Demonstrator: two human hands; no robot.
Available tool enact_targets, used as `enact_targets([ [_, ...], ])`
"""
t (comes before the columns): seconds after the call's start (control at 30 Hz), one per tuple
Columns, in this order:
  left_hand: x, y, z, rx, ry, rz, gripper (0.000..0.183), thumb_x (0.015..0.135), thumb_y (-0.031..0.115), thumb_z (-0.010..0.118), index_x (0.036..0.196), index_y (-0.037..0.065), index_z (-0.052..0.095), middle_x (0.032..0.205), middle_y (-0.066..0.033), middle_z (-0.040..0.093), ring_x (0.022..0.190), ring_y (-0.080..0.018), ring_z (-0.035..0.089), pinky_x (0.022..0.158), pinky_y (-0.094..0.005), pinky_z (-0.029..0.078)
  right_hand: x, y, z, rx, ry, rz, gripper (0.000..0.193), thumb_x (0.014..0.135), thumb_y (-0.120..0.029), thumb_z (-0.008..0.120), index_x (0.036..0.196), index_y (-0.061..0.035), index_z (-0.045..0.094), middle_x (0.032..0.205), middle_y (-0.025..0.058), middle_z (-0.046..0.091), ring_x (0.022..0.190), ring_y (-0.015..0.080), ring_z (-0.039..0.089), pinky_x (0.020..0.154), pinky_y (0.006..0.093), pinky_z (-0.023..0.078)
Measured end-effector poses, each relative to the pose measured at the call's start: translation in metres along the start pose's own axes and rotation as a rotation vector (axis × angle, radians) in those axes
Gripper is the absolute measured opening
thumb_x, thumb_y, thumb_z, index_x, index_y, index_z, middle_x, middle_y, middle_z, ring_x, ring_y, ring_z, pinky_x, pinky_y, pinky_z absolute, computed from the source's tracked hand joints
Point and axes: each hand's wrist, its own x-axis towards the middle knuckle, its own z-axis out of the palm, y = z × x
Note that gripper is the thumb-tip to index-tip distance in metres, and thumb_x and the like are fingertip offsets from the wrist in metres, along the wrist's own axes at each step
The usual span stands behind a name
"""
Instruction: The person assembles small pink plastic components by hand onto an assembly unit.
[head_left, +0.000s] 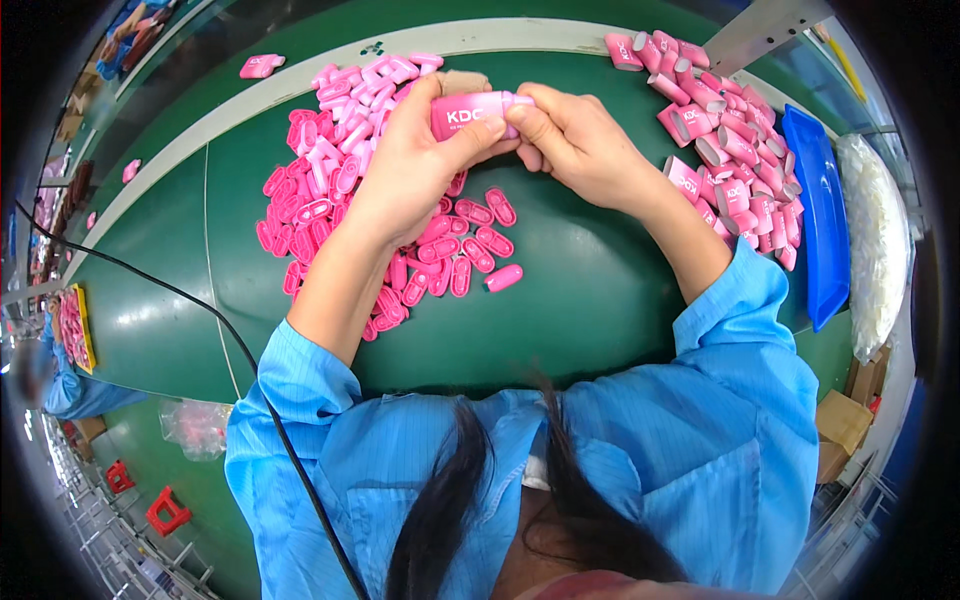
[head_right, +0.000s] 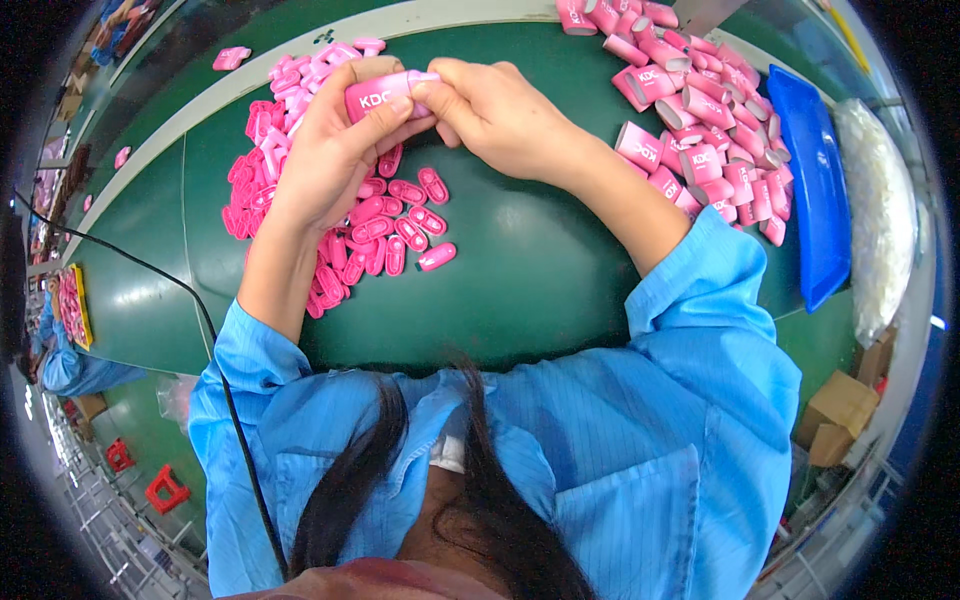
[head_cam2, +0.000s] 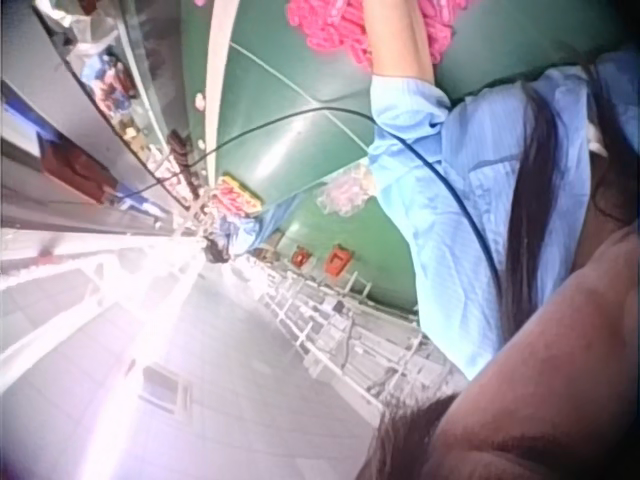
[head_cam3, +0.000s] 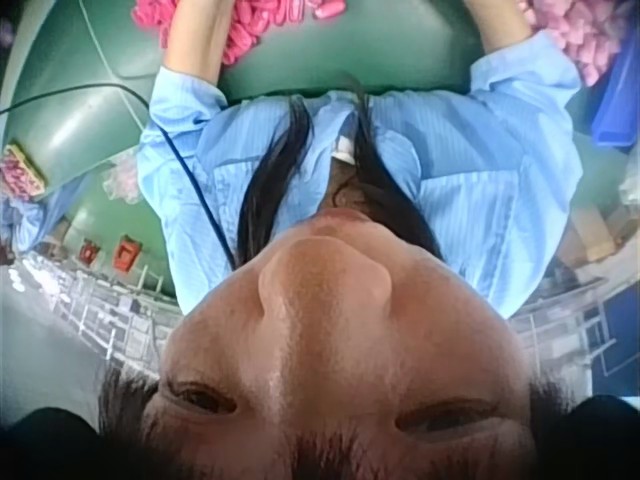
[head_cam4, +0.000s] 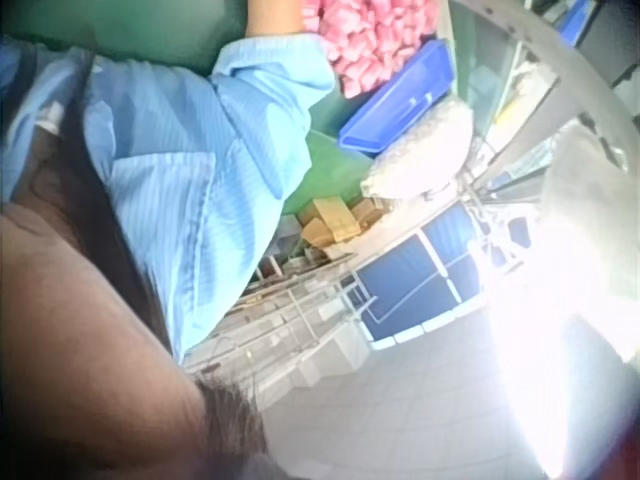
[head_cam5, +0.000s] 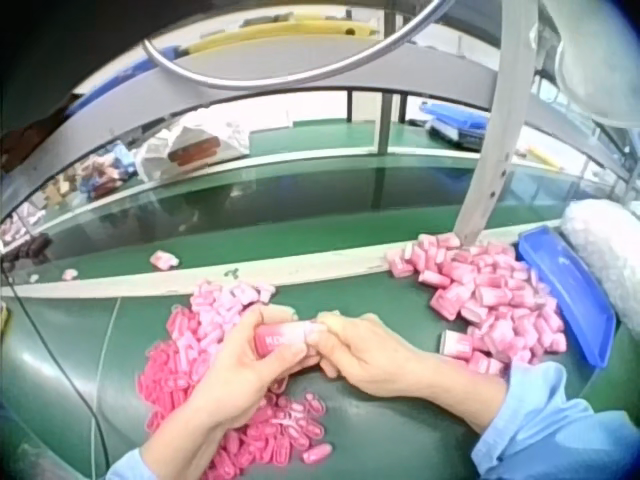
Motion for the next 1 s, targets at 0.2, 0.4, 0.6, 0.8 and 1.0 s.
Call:
enact_targets([
  [0.2, -0.001, 0.001, 0.000, -0.108, 0.022, -0.204, 0.039, 0.086, 0.006, 0.055, 0.116, -0.009, 0.035, 0.107, -0.0188, 0.051, 0.094, -0.0233, 0.059, 0.086, -0.0309, 0.050, -0.002, -0.001, -0.004, 0.203, -0.133, 0.257, 0.034, 0.094, -0.029, 0.041, 0.076, -0.0020, 0.051, 0.056, 0.0035, 0.054, 0.052, 0.0121, 0.053, 0.048, 0.0260, 0.042],
  [0.4, -0.006, 0.016, 0.013, -0.027, 0.065, -0.034, 0.035, 0.086, 0.004, 0.052, 0.115, -0.008, 0.036, 0.103, -0.0178, 0.053, 0.093, -0.0222, 0.059, 0.085, -0.0306, 0.050, -0.002, -0.015, 0.006, 0.138, 0.064, 0.125, 0.035, 0.093, -0.030, 0.041, 0.077, -0.0008, 0.051, 0.058, 0.0060, 0.056, 0.052, 0.0145, 0.055, 0.049, 0.0279, 0.043],
  [0.6, 0.003, 0.021, 0.001, 0.049, -0.057, -0.006, 0.042, 0.084, 0.014, 0.059, 0.117, -0.005, 0.042, 0.113, -0.0163, 0.052, 0.096, -0.0185, 0.057, 0.087, -0.0301, 0.044, 0.009, -0.010, -0.016, -0.177, 0.082, -0.121, 0.033, 0.091, -0.032, 0.047, 0.080, -0.0020, 0.054, 0.058, 0.0052, 0.053, 0.052, 0.0142, 0.050, 0.050, 0.0278, 0.039],
  [0.8, 0.013, 0.008, 0.000, 0.215, 0.155, 0.074, 0.058, 0.082, 0.012, 0.062, 0.129, -0.004, 0.032, 0.123, -0.0152, 0.043, 0.105, -0.0197, 0.051, 0.090, -0.0316, 0.042, 0.019, 0.001, -0.033, 0.120, -0.069, 0.191, 0.030, 0.087, -0.034, 0.053, 0.077, -0.0063, 0.056, 0.062, -0.0023, 0.052, 0.054, 0.0056, 0.045, 0.048, 0.0217, 0.035],
  [1.0, 0.023, 0.014, -0.019, 0.827, 0.168, 0.409, 0.043, 0.081, 0.003, 0.056, 0.123, 0.003, 0.046, 0.112, -0.0127, 0.054, 0.100, -0.0179, 0.055, 0.079, -0.0278, 0.048, 0.078, 0.037, -0.064, 0.007, 0.094, 0.461, 0.028, 0.085, -0.032, 0.056, 0.079, -0.0054, 0.060, 0.065, -0.0008, 0.052, 0.054, 0.0061, 0.046, 0.047, 0.0207, 0.036],
])
